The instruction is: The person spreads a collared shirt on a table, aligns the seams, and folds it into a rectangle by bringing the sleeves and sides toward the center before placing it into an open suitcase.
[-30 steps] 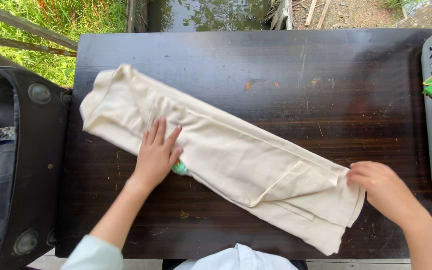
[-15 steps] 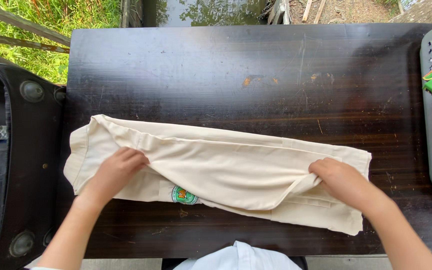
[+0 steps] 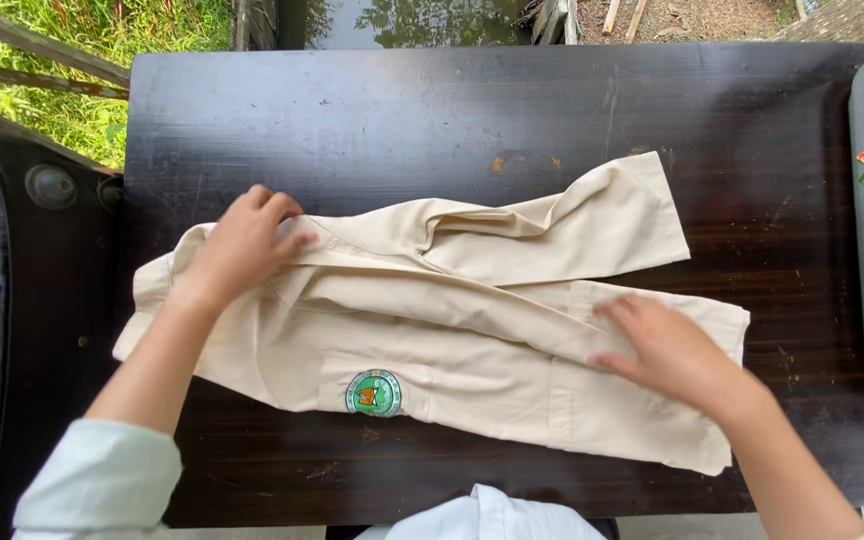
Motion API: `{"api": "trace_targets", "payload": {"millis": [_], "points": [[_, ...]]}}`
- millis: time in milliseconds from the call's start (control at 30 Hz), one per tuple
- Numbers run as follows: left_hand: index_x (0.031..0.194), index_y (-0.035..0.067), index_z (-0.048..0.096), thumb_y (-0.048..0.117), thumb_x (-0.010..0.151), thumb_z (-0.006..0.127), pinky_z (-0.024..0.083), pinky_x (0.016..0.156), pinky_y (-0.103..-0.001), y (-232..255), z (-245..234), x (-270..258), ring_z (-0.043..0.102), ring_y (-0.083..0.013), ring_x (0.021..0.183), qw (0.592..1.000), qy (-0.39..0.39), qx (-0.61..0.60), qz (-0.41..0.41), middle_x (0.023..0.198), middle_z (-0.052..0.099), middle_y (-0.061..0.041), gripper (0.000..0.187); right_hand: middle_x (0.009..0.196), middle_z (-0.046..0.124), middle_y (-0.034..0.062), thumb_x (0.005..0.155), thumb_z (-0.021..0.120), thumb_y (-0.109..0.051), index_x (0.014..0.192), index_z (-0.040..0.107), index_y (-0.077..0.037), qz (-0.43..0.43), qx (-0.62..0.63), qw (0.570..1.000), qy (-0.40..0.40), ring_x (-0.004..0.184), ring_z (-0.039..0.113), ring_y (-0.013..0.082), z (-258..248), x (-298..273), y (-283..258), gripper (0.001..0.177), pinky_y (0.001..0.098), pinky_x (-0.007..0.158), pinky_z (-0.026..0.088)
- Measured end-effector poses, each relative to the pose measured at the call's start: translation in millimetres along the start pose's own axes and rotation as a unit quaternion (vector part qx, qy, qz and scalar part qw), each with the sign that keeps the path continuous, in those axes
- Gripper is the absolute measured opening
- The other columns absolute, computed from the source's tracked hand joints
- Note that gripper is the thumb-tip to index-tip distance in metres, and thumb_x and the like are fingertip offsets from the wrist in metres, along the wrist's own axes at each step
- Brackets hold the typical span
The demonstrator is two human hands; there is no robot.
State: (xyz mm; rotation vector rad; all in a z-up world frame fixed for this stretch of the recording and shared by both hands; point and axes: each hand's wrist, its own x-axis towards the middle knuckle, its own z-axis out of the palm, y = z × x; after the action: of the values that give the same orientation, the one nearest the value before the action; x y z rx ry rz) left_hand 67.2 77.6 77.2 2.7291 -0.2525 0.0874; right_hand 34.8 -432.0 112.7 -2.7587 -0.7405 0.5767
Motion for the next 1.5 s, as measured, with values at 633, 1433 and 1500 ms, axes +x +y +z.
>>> {"api": "trace_targets", "payload": {"millis": [633,1433,1500], "points": [[0.094,0.016,0.062,0.032,0.079,0.075,0.053,0.063,-0.035,-29.3,6.4,-95.9,0.069,-0.0214,0.069,0.955,0.037,0.160,0.246,0.079,0.066,0.000,0.025,0.100,0.065,0.0055,0.084,0.060,0.000,0.113,0.058,-0.012,0.110,-0.056,0.986,-0.112,0.100,0.065,0.0247,22.0,-62.0,27.2,0.031,0.0362,0.089,0.053],[0.111,0.016,0.071,0.047,0.080,0.077,0.057,0.079,-0.037,19.4,7.8,-102.6,0.073,-0.0222,0.091,0.986,-0.122,-0.021,-0.114,0.098,0.073,-0.004,0.044,0.126,0.064,0.0171,0.070,0.078,-0.055,0.131,0.062,-0.002,0.167,-0.080,0.972,0.144,0.120,0.059,0.0334,28.6,-47.3,44.9,0.083,0.0473,0.098,0.049],[0.106,0.012,0.071,0.042,0.082,0.077,0.057,0.078,-0.036,19.5,14.2,-102.2,0.072,-0.0239,0.089,0.989,-0.110,-0.029,-0.093,0.096,0.074,-0.006,0.038,0.122,0.065,0.0155,0.068,0.079,-0.057,0.129,0.062,-0.001,0.183,-0.073,0.969,0.147,0.117,0.060,0.0328,34.7,-49.5,52.0,0.085,0.0467,0.097,0.050]]}}
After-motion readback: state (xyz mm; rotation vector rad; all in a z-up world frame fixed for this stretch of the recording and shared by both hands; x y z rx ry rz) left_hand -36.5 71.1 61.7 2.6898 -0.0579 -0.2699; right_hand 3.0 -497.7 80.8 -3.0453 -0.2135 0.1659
